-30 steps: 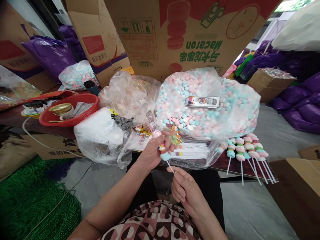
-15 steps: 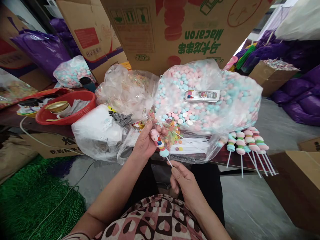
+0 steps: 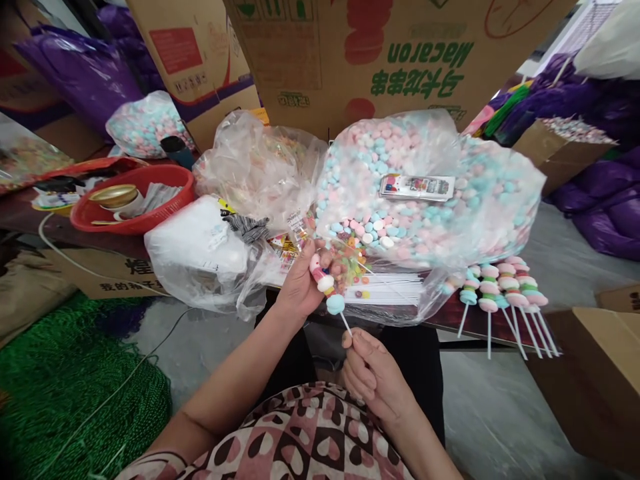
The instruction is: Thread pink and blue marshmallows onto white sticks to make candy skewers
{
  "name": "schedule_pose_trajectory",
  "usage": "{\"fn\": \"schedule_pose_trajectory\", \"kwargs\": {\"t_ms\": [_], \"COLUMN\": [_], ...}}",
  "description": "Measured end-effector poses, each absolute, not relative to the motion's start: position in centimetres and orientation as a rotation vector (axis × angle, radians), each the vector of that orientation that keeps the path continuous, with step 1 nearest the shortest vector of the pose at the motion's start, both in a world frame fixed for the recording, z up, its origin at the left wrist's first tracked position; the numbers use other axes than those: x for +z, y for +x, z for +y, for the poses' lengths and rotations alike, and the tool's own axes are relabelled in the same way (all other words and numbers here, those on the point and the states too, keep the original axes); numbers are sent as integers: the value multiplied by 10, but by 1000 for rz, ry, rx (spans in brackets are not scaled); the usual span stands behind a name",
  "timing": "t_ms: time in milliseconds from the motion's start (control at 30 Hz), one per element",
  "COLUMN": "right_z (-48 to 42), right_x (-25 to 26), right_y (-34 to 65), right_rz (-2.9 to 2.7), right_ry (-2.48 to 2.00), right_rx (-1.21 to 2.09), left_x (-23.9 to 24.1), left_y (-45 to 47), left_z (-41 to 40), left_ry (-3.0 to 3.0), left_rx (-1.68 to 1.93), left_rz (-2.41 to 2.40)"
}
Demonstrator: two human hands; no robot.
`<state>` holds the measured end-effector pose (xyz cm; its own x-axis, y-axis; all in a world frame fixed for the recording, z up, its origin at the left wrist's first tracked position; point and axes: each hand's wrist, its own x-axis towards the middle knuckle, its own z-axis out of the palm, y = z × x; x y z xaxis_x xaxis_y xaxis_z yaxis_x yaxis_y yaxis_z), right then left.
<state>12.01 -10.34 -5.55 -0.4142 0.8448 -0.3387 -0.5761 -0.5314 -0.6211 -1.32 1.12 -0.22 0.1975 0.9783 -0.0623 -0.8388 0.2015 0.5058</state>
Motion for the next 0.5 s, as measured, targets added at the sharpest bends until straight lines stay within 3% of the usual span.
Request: {"fn": "schedule_pose_trajectory", "kwargs": {"t_ms": [100, 300, 500], "right_z": [-102, -98, -95], "right_x": [-57, -65, -67], "right_y": [119, 121, 119], "right_rz": [-588, -983, -876], "right_ry": [-903, -1361, -1328], "right_rx": [1971, 1361, 1458], "left_x": [-1, -11, -18], "left_y": [-13, -9, -17], "left_z": [10, 6, -5], "left_ry": [415, 529, 571], "left_rx": [1291, 1319, 1252], "left_rz": [450, 545, 581]}}
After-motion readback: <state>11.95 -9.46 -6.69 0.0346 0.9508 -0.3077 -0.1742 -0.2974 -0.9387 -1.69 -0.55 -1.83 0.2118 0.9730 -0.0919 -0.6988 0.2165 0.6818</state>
